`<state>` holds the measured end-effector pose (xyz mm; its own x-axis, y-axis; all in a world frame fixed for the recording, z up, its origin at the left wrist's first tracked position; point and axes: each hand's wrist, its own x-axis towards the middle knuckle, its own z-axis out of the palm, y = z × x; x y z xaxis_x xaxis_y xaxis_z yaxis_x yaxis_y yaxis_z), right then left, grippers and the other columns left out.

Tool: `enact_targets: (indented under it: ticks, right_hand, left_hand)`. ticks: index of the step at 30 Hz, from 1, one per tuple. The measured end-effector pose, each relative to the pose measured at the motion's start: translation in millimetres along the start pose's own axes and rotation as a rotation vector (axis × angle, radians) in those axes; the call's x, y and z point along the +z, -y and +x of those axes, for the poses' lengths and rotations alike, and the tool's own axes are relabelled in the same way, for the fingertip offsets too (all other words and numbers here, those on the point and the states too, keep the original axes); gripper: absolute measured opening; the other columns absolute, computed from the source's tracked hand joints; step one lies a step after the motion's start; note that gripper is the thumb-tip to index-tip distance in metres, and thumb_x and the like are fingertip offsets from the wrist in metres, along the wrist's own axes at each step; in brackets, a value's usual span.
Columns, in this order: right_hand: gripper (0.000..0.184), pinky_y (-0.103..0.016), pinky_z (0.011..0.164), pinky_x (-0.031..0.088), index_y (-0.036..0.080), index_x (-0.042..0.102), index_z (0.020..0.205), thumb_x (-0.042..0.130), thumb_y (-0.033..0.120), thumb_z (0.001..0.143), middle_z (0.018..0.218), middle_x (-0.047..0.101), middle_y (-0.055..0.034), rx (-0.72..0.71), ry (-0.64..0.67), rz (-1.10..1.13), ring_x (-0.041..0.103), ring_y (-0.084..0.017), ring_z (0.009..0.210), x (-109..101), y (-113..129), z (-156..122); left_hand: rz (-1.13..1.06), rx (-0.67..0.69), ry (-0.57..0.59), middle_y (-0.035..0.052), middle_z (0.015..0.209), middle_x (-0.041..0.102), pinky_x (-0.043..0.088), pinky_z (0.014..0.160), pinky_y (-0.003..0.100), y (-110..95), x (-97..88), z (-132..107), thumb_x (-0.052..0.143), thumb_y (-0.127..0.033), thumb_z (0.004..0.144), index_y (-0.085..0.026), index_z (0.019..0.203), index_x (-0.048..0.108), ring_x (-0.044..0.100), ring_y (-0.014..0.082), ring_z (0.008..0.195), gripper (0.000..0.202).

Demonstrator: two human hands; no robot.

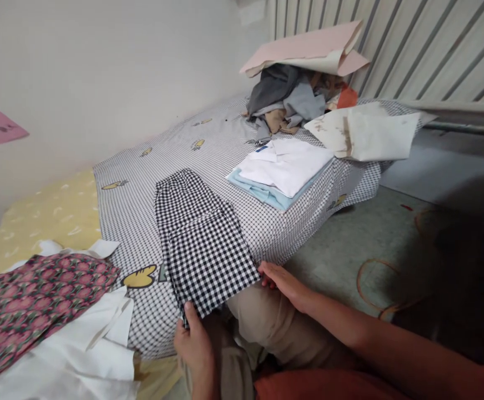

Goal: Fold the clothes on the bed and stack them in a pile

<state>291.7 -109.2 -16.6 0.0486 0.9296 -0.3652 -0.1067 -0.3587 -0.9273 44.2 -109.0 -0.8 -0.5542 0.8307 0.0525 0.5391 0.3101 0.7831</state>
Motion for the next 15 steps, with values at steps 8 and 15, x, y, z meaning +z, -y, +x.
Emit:
enact_targets:
  ticks: [8,15]
  right_hand:
    - [0.04,-0.041,0.09,0.042,0.026,0.059,0.082,0.053,0.064,0.088,0.091,0.056,-0.0024,-0.219,0.007,-0.133,0.054,-0.024,0.094,3.9,3.8,-4.8]
    - [0.036,-0.035,0.08,0.044,0.026,0.052,0.09,0.076,0.04,0.067,0.086,0.059,0.0013,-0.079,-0.108,0.12,0.058,-0.022,0.089,24.5,5.9,13.5]
  left_hand:
    - [0.007,0.017,-0.009,0.0088,0.067,0.067,0.043,0.071,0.039,-1.3,0.3,-1.6,0.041,-0.073,0.082,-0.025,0.065,0.057,0.058,0.0276,0.072,0.054]
    - [-0.01,-0.024,0.0,0.0088,0.066,0.066,0.044,0.068,0.04,-3.7,-2.5,-3.0,0.038,-0.077,0.079,-0.025,0.065,0.057,0.057,0.0275,0.07,0.057]
